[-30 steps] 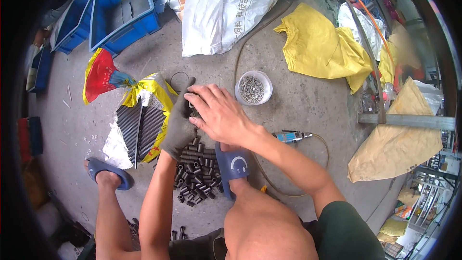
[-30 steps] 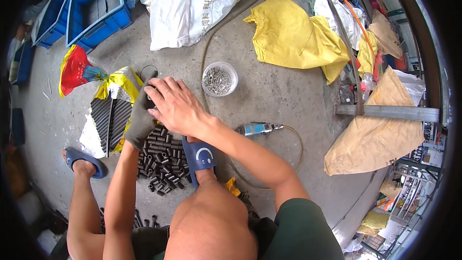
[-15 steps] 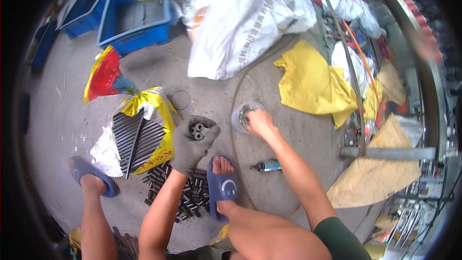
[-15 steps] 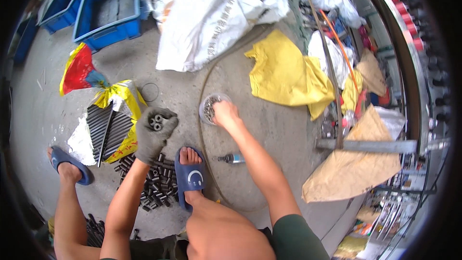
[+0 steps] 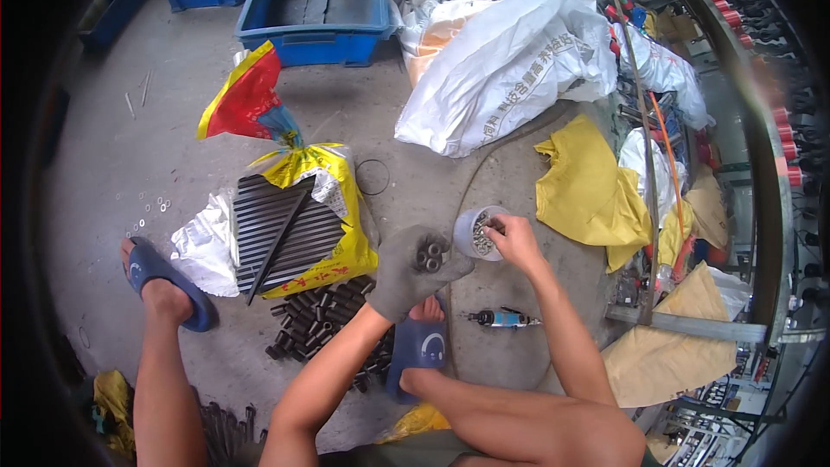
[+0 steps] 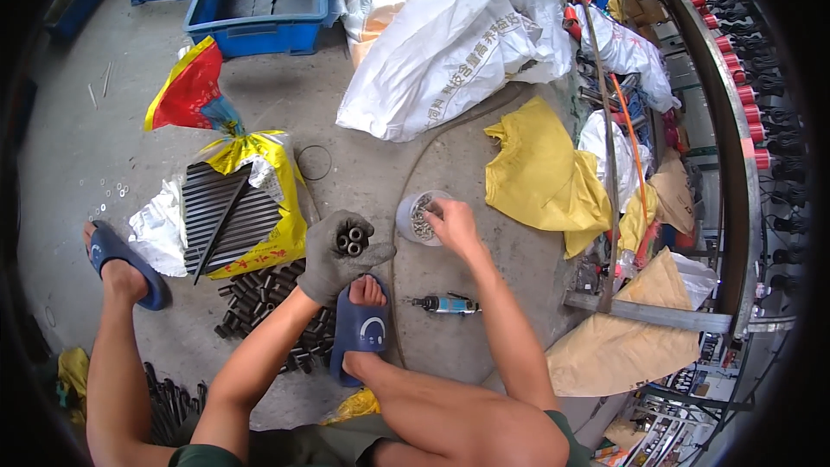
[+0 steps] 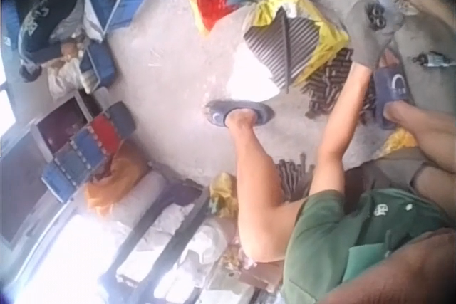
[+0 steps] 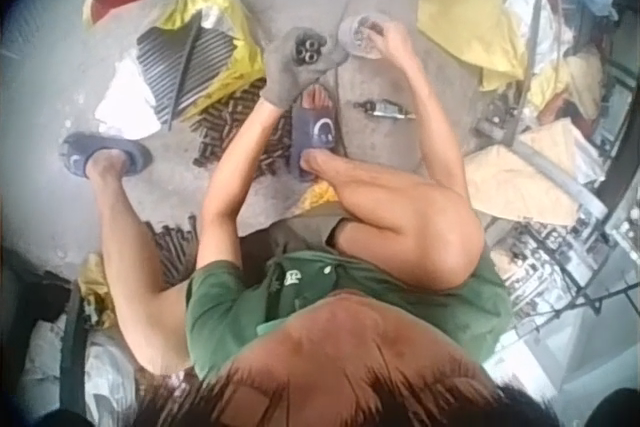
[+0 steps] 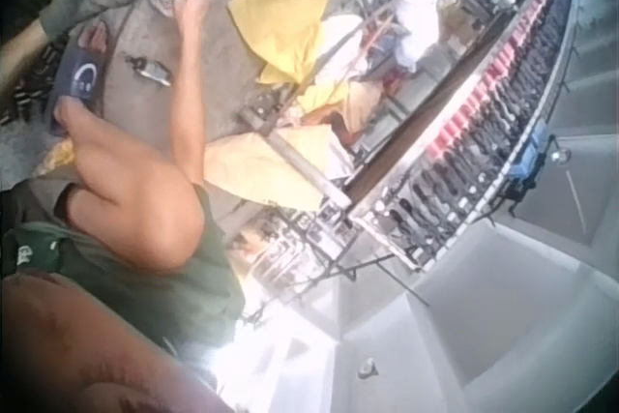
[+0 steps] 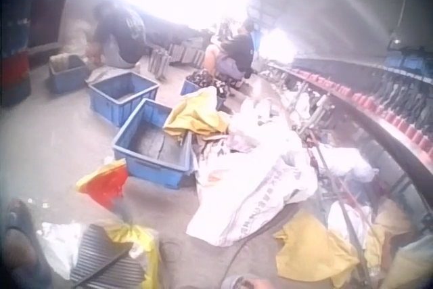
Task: The person places washers on small metal tubes and uses a pneumatic screwdriver to fasten components together.
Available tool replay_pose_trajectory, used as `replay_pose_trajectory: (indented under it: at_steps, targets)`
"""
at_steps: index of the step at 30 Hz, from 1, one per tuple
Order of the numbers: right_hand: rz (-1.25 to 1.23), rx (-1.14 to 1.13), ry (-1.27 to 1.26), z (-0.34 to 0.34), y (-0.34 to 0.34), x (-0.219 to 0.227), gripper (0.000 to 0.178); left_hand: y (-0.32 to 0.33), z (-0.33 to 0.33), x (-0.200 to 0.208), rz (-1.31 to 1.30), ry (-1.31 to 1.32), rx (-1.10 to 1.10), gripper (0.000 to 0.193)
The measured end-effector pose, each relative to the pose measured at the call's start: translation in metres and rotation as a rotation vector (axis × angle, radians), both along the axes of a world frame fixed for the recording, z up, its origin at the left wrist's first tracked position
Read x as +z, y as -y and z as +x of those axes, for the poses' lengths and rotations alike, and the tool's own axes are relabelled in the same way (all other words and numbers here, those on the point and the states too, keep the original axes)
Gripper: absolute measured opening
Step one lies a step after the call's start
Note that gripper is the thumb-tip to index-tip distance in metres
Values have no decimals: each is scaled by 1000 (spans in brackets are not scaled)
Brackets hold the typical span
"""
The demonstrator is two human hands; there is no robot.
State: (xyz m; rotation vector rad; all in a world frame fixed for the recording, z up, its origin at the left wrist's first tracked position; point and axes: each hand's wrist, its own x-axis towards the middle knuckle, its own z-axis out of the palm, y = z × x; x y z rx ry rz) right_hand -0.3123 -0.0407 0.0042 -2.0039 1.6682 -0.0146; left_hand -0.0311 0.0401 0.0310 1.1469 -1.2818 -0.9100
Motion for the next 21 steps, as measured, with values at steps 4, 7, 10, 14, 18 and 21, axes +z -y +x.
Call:
replay_pose_trajectory:
  at_steps: [4, 7, 10, 14, 18, 21]
  targets:
    - [156, -382, 519, -8, -10, 24, 23, 0, -5, 3, 50, -21, -79, 42]
    - [170, -487, 584, -13, -17, 32, 22, -3, -7, 6, 187, -105, -125, 45]
    - [224, -567, 637, -15, -21, 45, 24, -6, -6, 11, 223, -173, -148, 45]
    - [193, -673, 686, -25, -23, 57, 24, -3, -8, 11, 310, -145, -164, 42]
    - [224, -775, 816, -20, -31, 75, 25, -1, -12, 8, 274, -142, -138, 39]
    - [259, -711, 928, 11, -41, 94, 22, -3, -11, 12, 264, -111, -138, 38]
